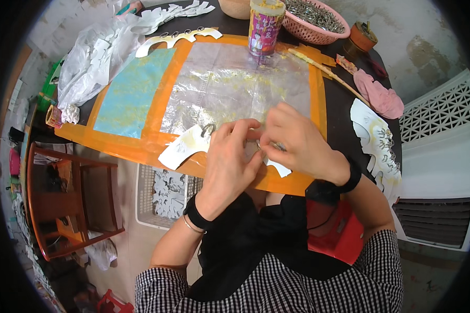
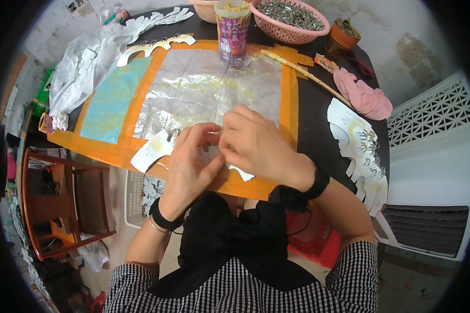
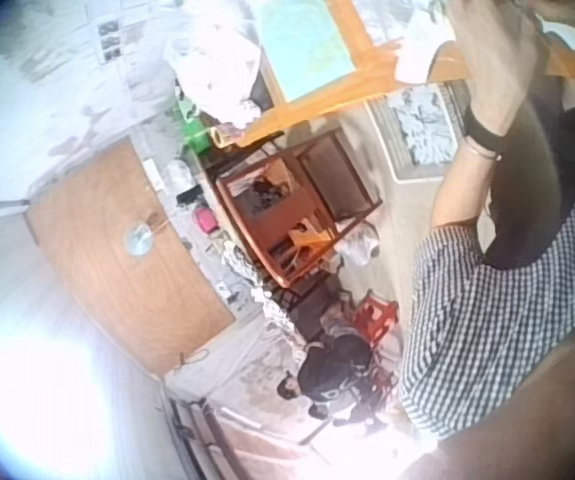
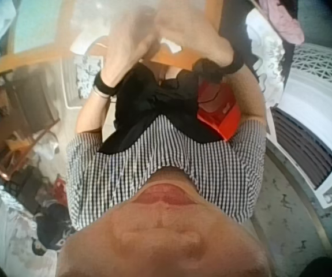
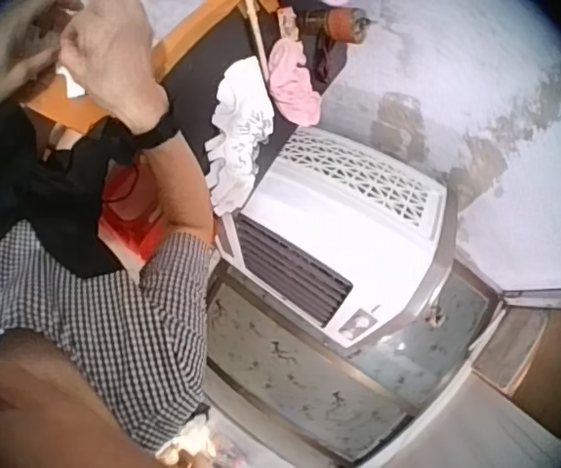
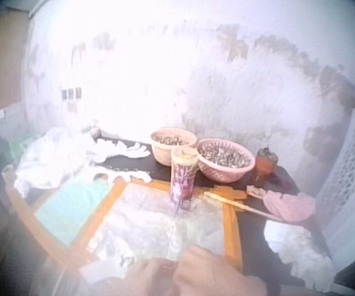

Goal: Manually insert metal loops into leather shoe components.

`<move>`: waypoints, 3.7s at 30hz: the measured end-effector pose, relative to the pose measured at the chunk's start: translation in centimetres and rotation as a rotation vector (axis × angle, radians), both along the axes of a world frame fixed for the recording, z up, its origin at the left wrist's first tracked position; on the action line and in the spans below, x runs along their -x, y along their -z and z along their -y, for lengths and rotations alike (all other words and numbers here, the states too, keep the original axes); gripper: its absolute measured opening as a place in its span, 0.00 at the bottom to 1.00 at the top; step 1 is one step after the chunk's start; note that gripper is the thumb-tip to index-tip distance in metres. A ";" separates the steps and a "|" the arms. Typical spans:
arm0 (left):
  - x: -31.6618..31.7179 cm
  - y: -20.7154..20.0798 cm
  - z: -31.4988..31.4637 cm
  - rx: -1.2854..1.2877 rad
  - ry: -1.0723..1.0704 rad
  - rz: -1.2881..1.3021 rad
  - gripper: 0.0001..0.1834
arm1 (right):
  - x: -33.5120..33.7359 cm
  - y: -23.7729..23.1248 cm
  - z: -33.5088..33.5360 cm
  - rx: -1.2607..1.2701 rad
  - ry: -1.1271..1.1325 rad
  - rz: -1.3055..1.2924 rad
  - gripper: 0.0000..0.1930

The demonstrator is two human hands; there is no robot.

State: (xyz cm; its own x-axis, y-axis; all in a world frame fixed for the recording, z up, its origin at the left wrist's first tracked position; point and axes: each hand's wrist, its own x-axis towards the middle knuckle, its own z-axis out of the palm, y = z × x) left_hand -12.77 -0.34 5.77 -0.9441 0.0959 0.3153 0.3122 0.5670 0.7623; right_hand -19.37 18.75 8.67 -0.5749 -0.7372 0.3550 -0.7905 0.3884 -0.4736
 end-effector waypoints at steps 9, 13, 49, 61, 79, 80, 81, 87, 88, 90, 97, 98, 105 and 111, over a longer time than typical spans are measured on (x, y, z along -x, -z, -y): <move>0.0 0.8 0.3 0.001 0.044 -0.105 0.10 | -0.2 0.6 -1.1 0.008 -0.155 -0.348 0.07; -0.1 1.3 0.4 0.013 0.041 -0.110 0.09 | -0.2 0.3 -2.7 -0.008 -0.148 0.017 0.06; -0.1 1.4 0.1 0.031 0.012 -0.150 0.08 | 1.9 -0.7 -2.8 -0.049 -0.146 -0.056 0.07; -0.2 1.1 0.2 0.025 -0.009 -0.097 0.09 | 4.9 0.0 -1.9 -0.065 -0.383 0.024 0.05; -0.4 0.8 0.0 -0.026 -0.031 -0.100 0.07 | 2.6 -0.7 -1.6 -0.130 -0.425 -0.392 0.06; -0.4 0.7 0.0 -0.017 -0.032 -0.106 0.08 | 2.3 -0.6 -1.6 -0.132 -0.425 -0.387 0.06; -0.4 0.8 0.0 -0.007 -0.034 -0.111 0.08 | 2.1 -0.7 -1.6 -0.128 -0.397 -0.387 0.06; -0.1 1.0 0.4 0.019 0.014 -0.140 0.09 | 2.7 -0.2 -2.2 -0.076 -0.364 -0.310 0.04; -0.1 1.0 0.3 0.016 0.016 -0.138 0.09 | 3.0 -0.1 -2.5 -0.017 -0.353 -0.236 0.03; 0.0 1.0 0.3 0.022 0.021 -0.150 0.08 | 3.5 0.0 -2.7 -0.010 -0.328 -0.215 0.03; -0.2 0.9 0.3 0.038 0.012 -0.128 0.08 | 4.4 -0.1 -1.9 -0.047 -0.356 -0.114 0.05; -0.1 1.0 0.2 0.026 0.012 -0.126 0.08 | 4.5 0.0 -1.9 -0.046 -0.357 -0.115 0.05; -0.3 0.5 0.1 0.003 -0.012 -0.096 0.08 | 4.6 1.0 -1.3 0.061 -0.391 -0.176 0.07; -0.2 0.5 0.2 -0.015 -0.011 -0.087 0.07 | 4.0 -0.2 -2.0 -0.039 -0.435 -0.301 0.07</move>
